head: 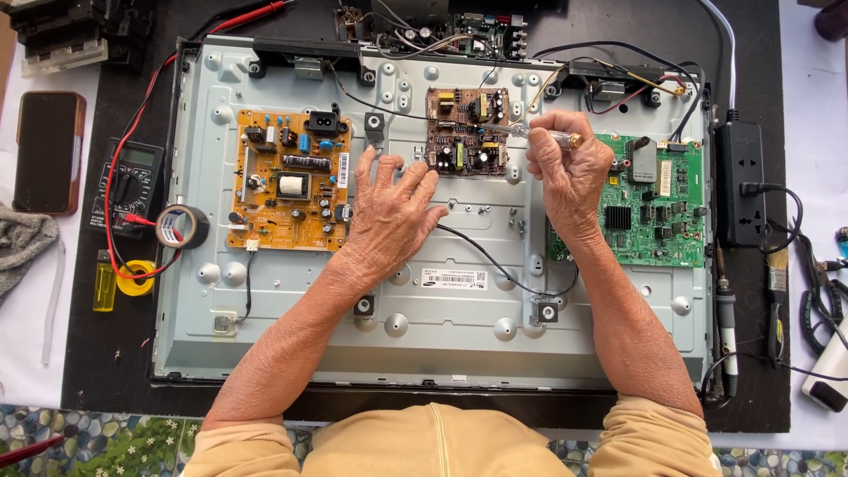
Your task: Reconnecting internal cables and testing circuit boards with a multimeter during a TV repair.
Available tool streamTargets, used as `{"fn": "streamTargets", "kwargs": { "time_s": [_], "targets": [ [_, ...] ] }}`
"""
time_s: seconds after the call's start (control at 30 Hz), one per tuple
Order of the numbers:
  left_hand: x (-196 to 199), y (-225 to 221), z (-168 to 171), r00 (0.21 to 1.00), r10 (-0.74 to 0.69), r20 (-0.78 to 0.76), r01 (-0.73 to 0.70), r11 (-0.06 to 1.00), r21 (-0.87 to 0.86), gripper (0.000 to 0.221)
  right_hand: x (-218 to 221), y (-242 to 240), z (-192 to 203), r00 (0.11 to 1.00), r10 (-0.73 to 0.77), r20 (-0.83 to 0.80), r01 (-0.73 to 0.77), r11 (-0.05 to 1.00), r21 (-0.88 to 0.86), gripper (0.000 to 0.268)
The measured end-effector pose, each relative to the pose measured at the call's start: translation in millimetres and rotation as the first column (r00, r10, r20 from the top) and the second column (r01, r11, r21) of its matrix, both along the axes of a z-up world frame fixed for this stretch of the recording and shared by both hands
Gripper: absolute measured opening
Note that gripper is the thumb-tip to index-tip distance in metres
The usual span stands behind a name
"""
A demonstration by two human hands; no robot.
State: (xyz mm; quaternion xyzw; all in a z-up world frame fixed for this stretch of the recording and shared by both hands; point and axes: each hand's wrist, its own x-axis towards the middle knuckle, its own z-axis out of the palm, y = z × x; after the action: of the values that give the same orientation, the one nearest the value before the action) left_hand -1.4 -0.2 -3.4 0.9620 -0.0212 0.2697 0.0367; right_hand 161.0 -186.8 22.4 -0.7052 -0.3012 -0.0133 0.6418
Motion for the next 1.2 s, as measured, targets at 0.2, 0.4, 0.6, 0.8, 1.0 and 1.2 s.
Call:
{"fn": "streamTargets", "kwargs": {
  "time_s": [0.2, 0.4, 0.6, 0.8, 1.0, 1.2],
  "targets": [
    [1, 1, -1, 1.000, 0.001, 0.013, -0.001, 1.000, 0.001, 0.043, 0, 0, 4, 0.999, -0.015, 0.052, 0.016, 1.000, -0.016, 0.020],
    [1, 1, -1, 1.000, -0.004, 0.004, 0.004, 1.000, -0.001, 0.043, -1, -2, 3, 0.998, -0.012, 0.069, 0.014, 1.000, -0.017, 0.020],
    [5, -3, -1, 1.000, 0.005, 0.011, -0.005, 1.000, -0.007, 0.047, 1, -5, 3, 0.999, -0.011, 0.045, 0.009, 0.999, 0.041, 0.019],
    [5, -8, 19, 0.999, 0.030, -0.022, -0.032, 0.994, -0.103, 0.038, -5, -21, 7, 0.995, 0.070, 0.072, -0.066, 0.996, -0.051, 0.007],
    [0, -2, 4, 0.998, 0.056, -0.012, -0.056, 0.998, -0.029, 0.040, -9, -16, 2, 0.984, 0.106, 0.144, -0.091, 0.991, -0.103, 0.005],
    [2, -2, -1, 0.997, 0.079, 0.003, -0.079, 0.996, -0.045, 0.040, -9, -21, -7, 0.965, 0.166, 0.204, -0.136, 0.979, -0.153, 0.007]
  ]
}}
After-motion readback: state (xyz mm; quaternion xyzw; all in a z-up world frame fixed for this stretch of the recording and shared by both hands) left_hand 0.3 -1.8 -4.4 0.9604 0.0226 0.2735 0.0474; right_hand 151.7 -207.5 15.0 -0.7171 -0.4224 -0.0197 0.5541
